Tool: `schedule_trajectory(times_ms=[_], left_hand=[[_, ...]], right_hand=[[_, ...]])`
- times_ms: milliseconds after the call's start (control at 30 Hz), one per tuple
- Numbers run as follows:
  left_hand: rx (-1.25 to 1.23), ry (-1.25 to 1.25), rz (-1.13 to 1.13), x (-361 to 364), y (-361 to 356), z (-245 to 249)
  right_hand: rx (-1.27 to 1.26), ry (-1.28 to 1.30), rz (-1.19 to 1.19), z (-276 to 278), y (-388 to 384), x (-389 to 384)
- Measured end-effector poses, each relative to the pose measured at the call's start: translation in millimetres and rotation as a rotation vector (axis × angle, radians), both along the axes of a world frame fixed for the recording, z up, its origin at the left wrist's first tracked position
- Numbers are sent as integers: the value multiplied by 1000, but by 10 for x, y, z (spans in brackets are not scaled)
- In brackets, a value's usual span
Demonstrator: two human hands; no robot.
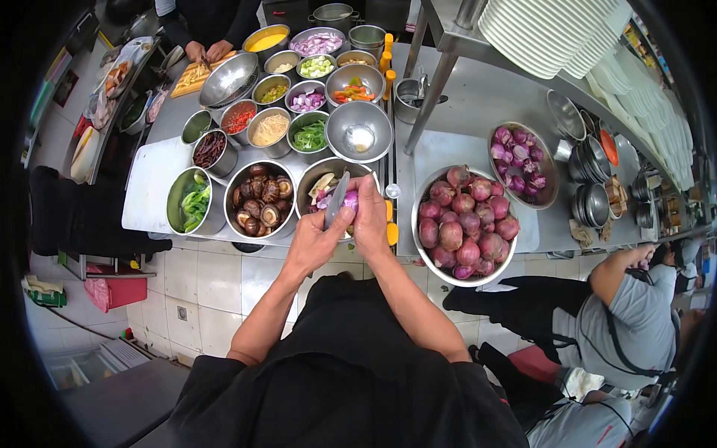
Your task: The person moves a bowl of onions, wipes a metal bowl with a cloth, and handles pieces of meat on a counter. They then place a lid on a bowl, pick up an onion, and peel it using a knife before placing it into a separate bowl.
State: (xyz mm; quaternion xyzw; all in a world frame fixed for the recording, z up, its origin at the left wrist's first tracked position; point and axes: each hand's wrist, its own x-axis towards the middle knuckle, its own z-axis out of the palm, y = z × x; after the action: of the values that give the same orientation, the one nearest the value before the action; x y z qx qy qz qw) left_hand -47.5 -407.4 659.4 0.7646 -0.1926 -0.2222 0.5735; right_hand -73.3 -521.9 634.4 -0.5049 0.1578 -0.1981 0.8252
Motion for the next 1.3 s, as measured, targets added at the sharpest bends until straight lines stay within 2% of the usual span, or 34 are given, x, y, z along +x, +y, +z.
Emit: schedule_trajectory(times_ms=[133,200,267,367,467,533,600,667,733,800,867,900,967,1000,1067,1133,1200,1233,1300], left_hand=[[-9,15,-13,4,-24,-83],[-72,22,50,-38,-82,-46],[1,-8,24,-51,-107,-70],[-76,-133,61,-108,-180,-60],[-100,-196,33,-221,-259,40],[-118,-206,45,-219,-312,67],[-103,-103,178,-166,-335,148],[24,-60,270,-10,-295,38],[160,-187,295,202,-149,-345],[258,-254,309,215,-147,-257],[326,-261,319,228,-132,-266],[378,-276,336,238,-123,-303],[434,-295,355,241,-143,-349],[464,-277,377,237,-171,-366],[502,-262,397,192,-233,-369],[514,-314,422,149,-302,-363],[461,-344,443,98,-346,-389],[434,-331,461,69,-348,-395],[415,-305,477,-3,-378,-364]], right_hand=[[-289,65,-94,132,56,-58],[-298,78,-139,162,53,-76],[-293,58,-170,28,7,-55],[-263,57,-234,-58,-48,-28],[-280,129,-263,81,-242,-78],[-194,181,-295,205,-469,-109],[62,153,-302,369,-822,-184],[59,141,-401,543,-1295,-334],[-192,185,-523,555,-1917,-534],[-634,188,-681,235,-2686,-689],[-863,533,-659,124,-3228,-920],[-864,530,-659,35,-3446,-986],[-1078,921,-469,-187,-3765,-1059],[-1075,917,-469,-319,-3876,-1074],[-1226,1055,-200,-404,-3925,-1079],[-1196,1085,-241,-383,-3965,-1076],[-1364,1153,-203,-305,-4004,-1071],[-1360,1153,-192,-258,-4014,-1074],[-1594,1060,22,-194,-4077,-1045]])
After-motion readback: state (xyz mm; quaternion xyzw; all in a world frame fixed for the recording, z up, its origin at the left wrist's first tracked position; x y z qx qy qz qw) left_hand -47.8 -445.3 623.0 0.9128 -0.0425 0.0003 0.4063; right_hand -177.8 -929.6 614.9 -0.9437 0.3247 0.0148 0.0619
